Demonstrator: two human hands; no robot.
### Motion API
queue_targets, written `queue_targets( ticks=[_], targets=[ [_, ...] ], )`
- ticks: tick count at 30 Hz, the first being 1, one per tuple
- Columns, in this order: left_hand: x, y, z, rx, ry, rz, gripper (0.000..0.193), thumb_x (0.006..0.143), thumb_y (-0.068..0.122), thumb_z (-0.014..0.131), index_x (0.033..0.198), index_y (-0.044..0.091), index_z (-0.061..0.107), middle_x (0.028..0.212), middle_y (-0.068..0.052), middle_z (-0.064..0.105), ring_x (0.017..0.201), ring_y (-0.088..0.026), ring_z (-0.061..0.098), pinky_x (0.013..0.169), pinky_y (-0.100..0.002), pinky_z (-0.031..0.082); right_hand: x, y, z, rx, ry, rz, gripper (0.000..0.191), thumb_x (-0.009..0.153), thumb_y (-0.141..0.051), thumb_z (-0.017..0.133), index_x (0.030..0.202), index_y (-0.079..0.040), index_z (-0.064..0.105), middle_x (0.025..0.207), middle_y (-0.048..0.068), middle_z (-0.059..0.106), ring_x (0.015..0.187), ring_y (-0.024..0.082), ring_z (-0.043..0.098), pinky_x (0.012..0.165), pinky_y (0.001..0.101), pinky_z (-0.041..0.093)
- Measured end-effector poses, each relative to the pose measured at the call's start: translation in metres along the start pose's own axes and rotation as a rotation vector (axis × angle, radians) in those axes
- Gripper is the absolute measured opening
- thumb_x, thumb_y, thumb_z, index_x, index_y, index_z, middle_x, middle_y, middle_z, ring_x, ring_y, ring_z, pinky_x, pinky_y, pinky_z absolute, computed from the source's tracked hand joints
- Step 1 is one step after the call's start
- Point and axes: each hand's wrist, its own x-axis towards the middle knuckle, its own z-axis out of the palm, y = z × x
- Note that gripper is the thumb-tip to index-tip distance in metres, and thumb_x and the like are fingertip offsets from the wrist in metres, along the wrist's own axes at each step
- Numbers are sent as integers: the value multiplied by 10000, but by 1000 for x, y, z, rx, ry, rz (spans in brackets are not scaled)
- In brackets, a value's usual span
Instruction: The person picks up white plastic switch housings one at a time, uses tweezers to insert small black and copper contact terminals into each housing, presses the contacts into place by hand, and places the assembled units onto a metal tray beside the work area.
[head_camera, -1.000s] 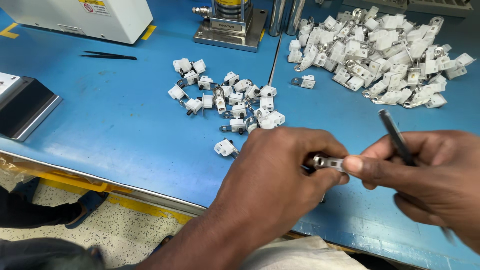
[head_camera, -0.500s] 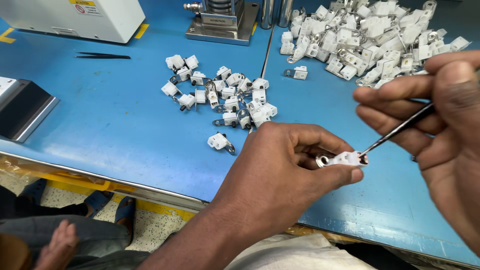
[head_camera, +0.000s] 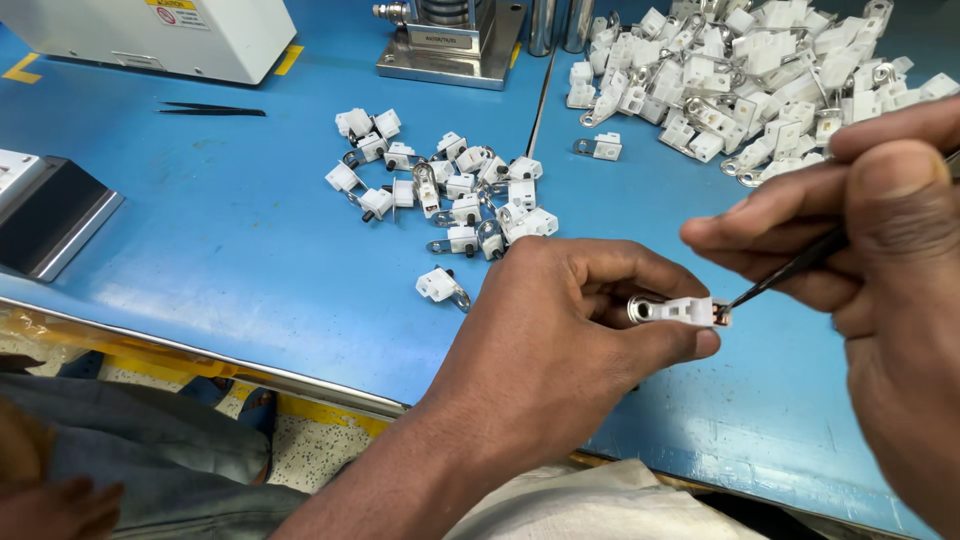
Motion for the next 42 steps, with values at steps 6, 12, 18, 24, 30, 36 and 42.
queue_targets(
  ticks=[6,12,18,24,30,36,42],
  targets=[
    [2,2,-1,-34,-20,-58,280,821,252,821,1056,101,833,708,-22,729,607,-66,600,558,-261,507,8,18,-4,94,7,57,361,1115,-389,258,1287,-82,337,987,143,631,1015,301,755,921,455,599],
    [9,-4,4,-210,-21,17,319,841,210,810,1089,11,794,815,-58,797,732,-86,750,685,-245,615,12,-44,24,-56,47,-30,412,1114,-415,259,1278,-53,367,977,146,665,1028,277,780,882,403,613],
    [14,-15,12,-342,-39,-9,301,834,171,792,1048,-39,761,866,-98,792,734,-117,727,692,-265,613,12,-15,21,305,122,166,289,1100,-350,342,1215,-93,406,1013,122,640,941,187,738,932,403,649],
    [3,-43,14,-55,-318,-113,284,880,252,815,1052,28,793,937,-135,808,810,-152,712,730,-319,569,26,101,-16,120,170,549,237,1141,-225,390,1314,-79,461,947,12,544,672,81,466,654,343,511],
    [19,-60,10,-64,-58,-26,279,840,298,786,1021,87,796,987,-67,823,882,-162,762,822,-331,605,39,90,6,91,-9,641,302,1021,-108,571,1275,32,657,946,108,680,601,138,464,504,343,381],
    [21,-49,-14,176,313,-11,252,803,271,775,998,112,790,984,-73,803,912,-214,779,844,-338,588,115,67,57,-718,-219,193,409,926,-309,741,1283,-115,695,943,115,751,755,275,699,673,422,528],
    [28,-40,-16,595,309,287,266,857,224,743,1094,104,734,1134,-115,642,994,-305,684,846,-433,549,136,62,66,-733,-299,233,407,901,-380,771,1127,-43,738,819,147,722,688,281,638,625,441,494]
  ],
)
